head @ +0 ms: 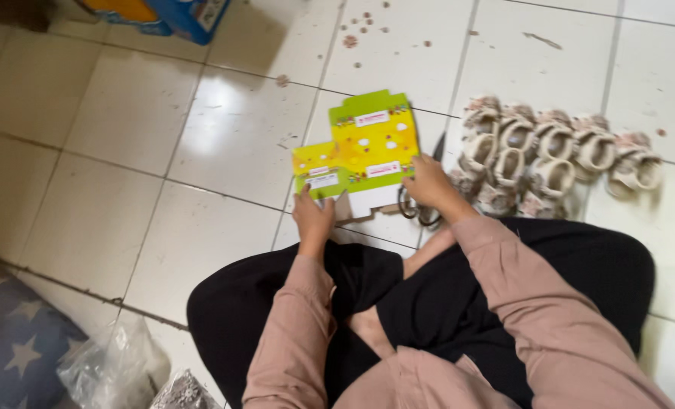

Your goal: The person sits on the floor and uses shears to trim excess material from the heel of a beige child's sandal. After trimming, the sandal is placed into a green and yellow shoebox, which is then closed and stacked with other boxes. The process is repeated for multiple sandals.

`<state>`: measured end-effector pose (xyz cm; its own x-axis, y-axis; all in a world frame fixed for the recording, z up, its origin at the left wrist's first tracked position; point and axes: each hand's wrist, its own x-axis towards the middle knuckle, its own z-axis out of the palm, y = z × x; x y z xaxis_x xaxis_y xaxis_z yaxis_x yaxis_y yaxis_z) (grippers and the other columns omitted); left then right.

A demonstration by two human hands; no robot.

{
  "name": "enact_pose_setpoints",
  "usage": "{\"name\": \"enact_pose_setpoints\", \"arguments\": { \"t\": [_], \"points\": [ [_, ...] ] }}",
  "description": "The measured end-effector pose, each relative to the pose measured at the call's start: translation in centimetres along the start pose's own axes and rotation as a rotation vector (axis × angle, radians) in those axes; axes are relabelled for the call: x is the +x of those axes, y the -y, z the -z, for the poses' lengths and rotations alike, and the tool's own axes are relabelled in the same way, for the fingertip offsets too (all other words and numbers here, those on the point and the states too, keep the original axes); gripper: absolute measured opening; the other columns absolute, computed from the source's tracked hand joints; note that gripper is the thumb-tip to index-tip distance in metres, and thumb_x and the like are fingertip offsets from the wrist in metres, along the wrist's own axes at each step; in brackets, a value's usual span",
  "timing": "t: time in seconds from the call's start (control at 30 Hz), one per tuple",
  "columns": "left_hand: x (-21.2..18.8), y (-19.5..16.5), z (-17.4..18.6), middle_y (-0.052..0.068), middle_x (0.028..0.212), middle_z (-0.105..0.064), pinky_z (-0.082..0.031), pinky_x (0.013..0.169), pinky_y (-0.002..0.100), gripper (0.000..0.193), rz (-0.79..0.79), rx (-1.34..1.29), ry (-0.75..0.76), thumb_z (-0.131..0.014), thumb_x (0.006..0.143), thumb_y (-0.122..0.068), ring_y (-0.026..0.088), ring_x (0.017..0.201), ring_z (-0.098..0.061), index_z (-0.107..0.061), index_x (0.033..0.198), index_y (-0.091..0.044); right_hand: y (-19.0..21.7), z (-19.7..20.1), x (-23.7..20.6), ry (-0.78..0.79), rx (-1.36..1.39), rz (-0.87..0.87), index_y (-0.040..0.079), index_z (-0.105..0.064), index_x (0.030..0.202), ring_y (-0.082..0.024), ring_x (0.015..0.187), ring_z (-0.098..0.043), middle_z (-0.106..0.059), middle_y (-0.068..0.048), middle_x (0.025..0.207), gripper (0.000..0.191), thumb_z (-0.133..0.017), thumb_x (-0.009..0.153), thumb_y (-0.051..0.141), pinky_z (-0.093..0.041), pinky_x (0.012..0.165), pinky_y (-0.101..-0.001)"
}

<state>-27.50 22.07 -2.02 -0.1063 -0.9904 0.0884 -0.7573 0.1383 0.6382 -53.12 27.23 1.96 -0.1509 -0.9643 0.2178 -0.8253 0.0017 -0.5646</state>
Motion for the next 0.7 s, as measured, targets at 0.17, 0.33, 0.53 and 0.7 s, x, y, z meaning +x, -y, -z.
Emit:
{"name": "enact_pose_setpoints", "arguments": {
  "t": [0.17,0.33,0.53,0.7],
  "points": [
    [1.3,0.6,0.8,0.028,0.138,-0.055,-0.035,0.112,0.050,0.070,0.107,-0.054,0.048,-0.069,0.087,-0.028,0.041,0.130,-0.050,-0.044,0.144,0.003,0.6,-1.9,0.7,0.120,-0.149,-0.336,-0.002,-0.067,0.118,-0.045,0.108,-0.061,-0.072,-0.024,0.102,0.037,-0.072,0.089,0.020,-0.048,0.098,-0.0493],
    [2.5,1.2,1.2,0.026,0.134,-0.056,-0.041,0.110,0.049,0.071,0.214,-0.050,0.099,-0.073,0.085,-0.027,0.042,0.127,-0.052,-0.045,0.145,-0.002,0.2,-1.6,1.8,0.051,-0.027,-0.487,0.000,-0.064,0.133,-0.038,0.101,-0.067,-0.077,-0.015,0.106,0.057,-0.077,0.080,0.019,-0.052,0.094,-0.0439],
    [1.5,-0.8,2.9,0.027,0.140,-0.036,-0.046,0.105,0.047,0.090,0.026,-0.106,-0.053,-0.084,0.068,-0.007,0.048,0.127,-0.047,-0.042,0.148,-0.012,-0.4,-2.6,1.5,-0.068,0.247,-0.592,0.000,-0.064,0.133,-0.019,0.093,-0.073,-0.077,-0.010,0.107,0.061,-0.085,0.077,0.012,-0.056,0.083,-0.0331],
    [0.6,-2.4,4.1,0.025,0.144,-0.035,-0.043,0.103,0.052,0.095,-0.121,0.071,-0.150,-0.089,0.069,-0.007,0.046,0.126,-0.048,-0.040,0.149,-0.016,-0.5,-2.9,1.5,-0.023,0.676,-0.681,-0.001,-0.064,0.122,-0.016,0.092,-0.072,-0.073,-0.007,0.105,0.050,-0.077,0.074,-0.001,-0.061,0.080,-0.0305]
  ]
}}
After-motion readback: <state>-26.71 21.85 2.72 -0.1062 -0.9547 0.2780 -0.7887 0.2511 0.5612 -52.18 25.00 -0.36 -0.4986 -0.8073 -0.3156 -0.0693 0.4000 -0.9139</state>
